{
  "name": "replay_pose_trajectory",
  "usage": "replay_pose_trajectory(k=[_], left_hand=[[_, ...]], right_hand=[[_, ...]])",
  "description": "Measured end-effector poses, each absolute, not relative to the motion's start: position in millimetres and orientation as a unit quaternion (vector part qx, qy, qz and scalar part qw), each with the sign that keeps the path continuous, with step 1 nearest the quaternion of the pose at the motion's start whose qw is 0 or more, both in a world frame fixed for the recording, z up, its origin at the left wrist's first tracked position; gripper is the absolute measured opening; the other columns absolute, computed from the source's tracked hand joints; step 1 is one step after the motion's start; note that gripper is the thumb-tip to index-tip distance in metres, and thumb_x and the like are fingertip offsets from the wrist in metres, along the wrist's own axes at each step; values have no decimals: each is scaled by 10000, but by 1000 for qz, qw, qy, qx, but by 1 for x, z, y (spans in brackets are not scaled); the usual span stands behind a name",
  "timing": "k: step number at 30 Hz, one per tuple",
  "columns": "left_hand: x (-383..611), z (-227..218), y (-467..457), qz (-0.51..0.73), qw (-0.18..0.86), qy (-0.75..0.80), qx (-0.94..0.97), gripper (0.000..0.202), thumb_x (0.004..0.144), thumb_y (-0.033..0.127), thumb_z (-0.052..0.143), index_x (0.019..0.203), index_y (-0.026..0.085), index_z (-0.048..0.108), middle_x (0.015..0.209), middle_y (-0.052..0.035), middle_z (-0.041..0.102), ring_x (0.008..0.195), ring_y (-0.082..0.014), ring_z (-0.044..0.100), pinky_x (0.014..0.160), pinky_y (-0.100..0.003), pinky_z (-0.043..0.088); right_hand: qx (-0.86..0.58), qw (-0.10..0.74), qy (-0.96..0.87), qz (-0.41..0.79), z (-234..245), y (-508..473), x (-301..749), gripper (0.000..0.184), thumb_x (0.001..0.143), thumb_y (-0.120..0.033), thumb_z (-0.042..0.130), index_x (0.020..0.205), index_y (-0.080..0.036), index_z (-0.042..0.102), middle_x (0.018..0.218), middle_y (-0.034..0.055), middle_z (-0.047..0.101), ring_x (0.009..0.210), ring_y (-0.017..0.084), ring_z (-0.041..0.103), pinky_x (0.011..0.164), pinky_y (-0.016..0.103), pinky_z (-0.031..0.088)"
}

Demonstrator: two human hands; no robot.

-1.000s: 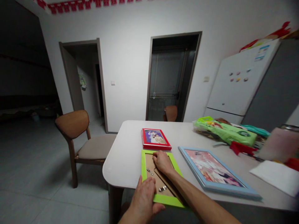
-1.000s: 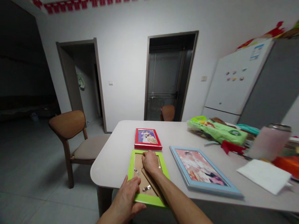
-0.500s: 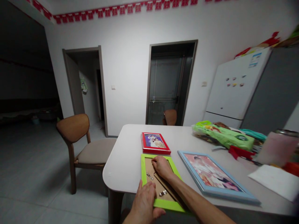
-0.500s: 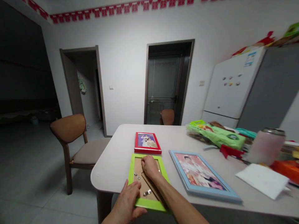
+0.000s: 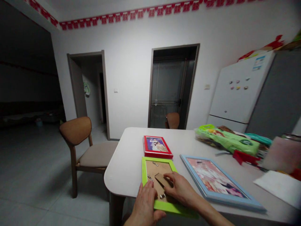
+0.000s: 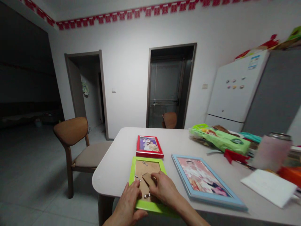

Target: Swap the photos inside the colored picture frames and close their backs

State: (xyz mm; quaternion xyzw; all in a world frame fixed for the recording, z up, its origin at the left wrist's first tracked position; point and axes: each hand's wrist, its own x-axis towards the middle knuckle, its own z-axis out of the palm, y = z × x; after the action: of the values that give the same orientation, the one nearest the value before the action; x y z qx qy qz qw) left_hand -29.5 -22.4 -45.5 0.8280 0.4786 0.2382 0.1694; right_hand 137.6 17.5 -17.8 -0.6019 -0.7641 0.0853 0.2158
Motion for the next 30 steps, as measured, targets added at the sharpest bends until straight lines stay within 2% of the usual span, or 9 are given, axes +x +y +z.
replay_pose_trajectory(k=[4,7,9,11,14,16,19,25,30], left_hand=[[-31,-47,-19,311,219,476,793,515,555,152,671,1023,139,458,1308,-172,297,1207,-257,257,982,-435,240],[-33,-37,-11,411,282,483,720,449,648,142,564,1070,158,413,1229,-135,420,1133,-209,387,938,-353,321],[-37,-29,-2,476,345,464,662,364,696,163,495,1048,167,404,1077,-93,547,992,-180,513,852,-314,399],[-46,-23,8,521,416,439,602,318,713,185,453,1024,170,389,893,-44,618,788,-156,594,697,-273,466],[-71,-22,20,557,463,446,526,318,694,197,456,1002,169,381,705,16,626,587,-134,598,530,-223,462],[-93,-26,24,554,447,482,511,325,683,184,465,997,169,386,673,29,624,574,-130,599,514,-208,455],[-121,-35,25,529,416,535,510,311,693,158,440,999,162,381,703,15,632,601,-129,610,532,-207,461],[-143,-45,29,454,329,625,543,282,698,125,422,979,150,415,695,7,622,629,-136,606,545,-203,436],[-146,-40,28,360,203,693,591,326,689,170,476,1013,166,442,814,-39,612,788,-181,576,659,-240,394]], right_hand=[[-592,213,-773,85,-1,17,139,180,638,-282,475,676,-187,623,736,55,605,642,143,529,588,210,352],[-596,219,-768,83,14,16,135,202,622,-278,493,721,-181,640,763,66,606,674,155,527,596,212,361],[-590,231,-768,88,24,14,125,231,615,-281,507,766,-179,648,787,68,611,701,163,527,612,215,366],[-571,251,-776,93,32,13,111,265,613,-293,521,817,-180,647,812,65,614,731,171,526,642,224,368],[-540,280,-785,115,34,14,97,347,653,-364,504,922,-180,622,830,65,610,729,170,526,662,243,372],[-534,297,-781,127,28,17,98,393,688,-400,468,985,-176,597,858,72,608,743,173,530,681,256,378],[-551,307,-767,119,9,25,116,382,722,-395,422,973,-166,597,897,83,605,800,189,534,713,272,382],[-645,224,-726,83,-24,36,161,415,721,-333,405,1028,-104,566,943,130,583,830,207,547,756,290,377],[-676,181,-713,35,-33,34,173,406,697,-321,430,1024,-118,562,900,134,581,829,221,551,766,298,369]])
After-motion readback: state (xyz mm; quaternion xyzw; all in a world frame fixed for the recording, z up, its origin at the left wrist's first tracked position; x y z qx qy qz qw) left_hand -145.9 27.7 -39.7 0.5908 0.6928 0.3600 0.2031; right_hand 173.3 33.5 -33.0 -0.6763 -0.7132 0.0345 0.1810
